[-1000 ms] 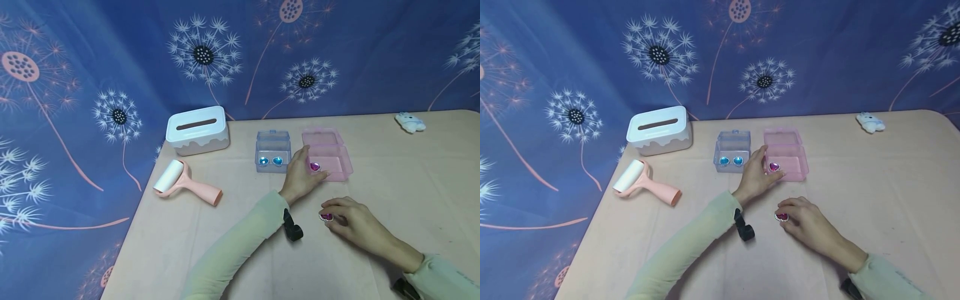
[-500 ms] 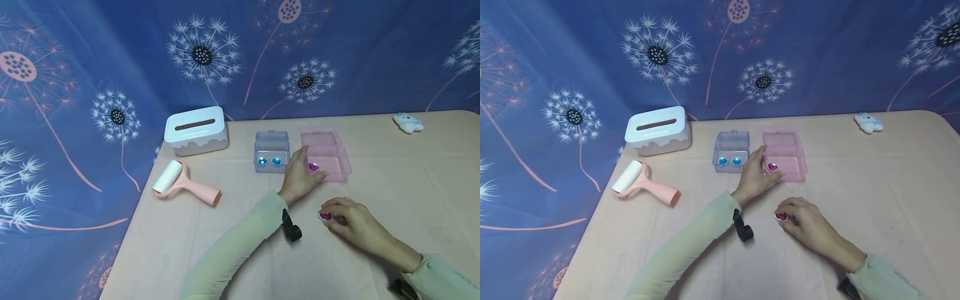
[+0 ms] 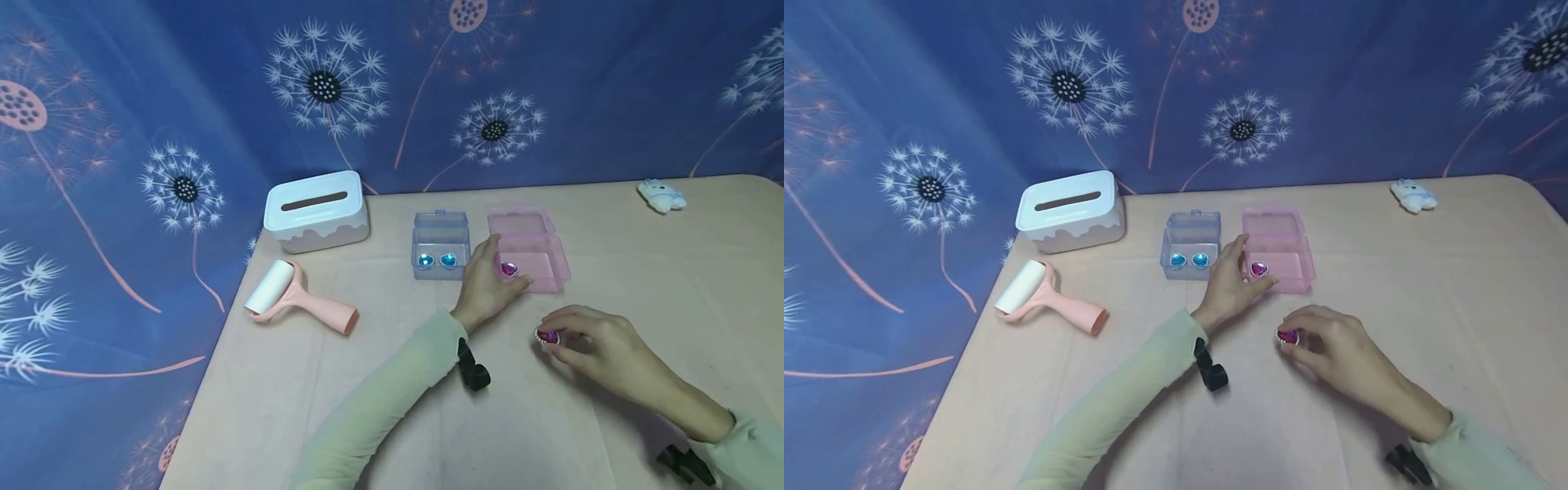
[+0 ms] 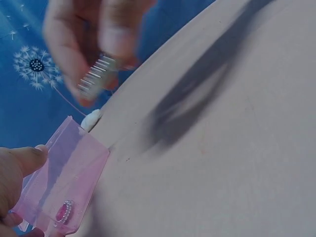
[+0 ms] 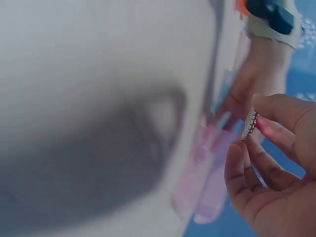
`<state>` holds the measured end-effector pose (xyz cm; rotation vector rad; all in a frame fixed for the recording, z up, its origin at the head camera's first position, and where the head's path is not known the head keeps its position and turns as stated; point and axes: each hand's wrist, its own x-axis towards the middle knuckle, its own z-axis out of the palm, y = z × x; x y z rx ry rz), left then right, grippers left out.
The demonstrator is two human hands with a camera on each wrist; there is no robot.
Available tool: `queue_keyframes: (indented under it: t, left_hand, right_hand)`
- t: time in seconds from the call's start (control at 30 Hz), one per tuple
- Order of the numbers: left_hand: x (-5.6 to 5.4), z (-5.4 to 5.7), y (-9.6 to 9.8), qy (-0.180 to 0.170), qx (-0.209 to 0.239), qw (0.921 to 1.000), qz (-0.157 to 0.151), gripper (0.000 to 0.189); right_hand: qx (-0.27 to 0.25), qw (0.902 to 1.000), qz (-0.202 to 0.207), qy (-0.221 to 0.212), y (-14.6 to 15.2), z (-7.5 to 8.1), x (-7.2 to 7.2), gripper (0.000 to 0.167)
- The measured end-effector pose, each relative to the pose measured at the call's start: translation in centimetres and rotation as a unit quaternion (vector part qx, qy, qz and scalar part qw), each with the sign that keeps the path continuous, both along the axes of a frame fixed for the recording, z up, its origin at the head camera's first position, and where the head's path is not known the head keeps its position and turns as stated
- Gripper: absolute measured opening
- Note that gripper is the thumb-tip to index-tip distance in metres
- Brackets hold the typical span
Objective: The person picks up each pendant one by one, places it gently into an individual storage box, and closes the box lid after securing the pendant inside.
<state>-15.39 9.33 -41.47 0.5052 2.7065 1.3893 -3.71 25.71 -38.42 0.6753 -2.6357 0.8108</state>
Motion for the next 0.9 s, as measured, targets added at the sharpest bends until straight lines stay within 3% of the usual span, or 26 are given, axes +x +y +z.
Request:
queue_keyframes:
  t: [0.23,0.43,0.7,0.9]
  left_hand:
    - [-0.2,0.3,-0.2,0.003,0.0,1.0,-0.001,0.089]
    - [-0.1,0.0,-0.2,-0.012,0.002,0.9999,-0.004,0.089]
    - [-0.1,0.0,-0.3,-0.012,0.01,0.9998,-0.008,0.089]
    - [-0.1,-0.1,-0.2,-0.004,0.005,0.9999,-0.008,0.09]
  right_hand:
    - [0.008,0.9983,-0.002,0.057,0.8,3.5,-2.6,0.044]
    - [0.018,0.9975,-0.017,0.066,1.6,4.9,-5.6,0.037]
    - [0.058,0.9972,-0.008,0.047,2.1,3.9,-10.0,0.027]
    - [0.103,0.9926,0.051,0.04,2.2,2.1,-12.3,0.023]
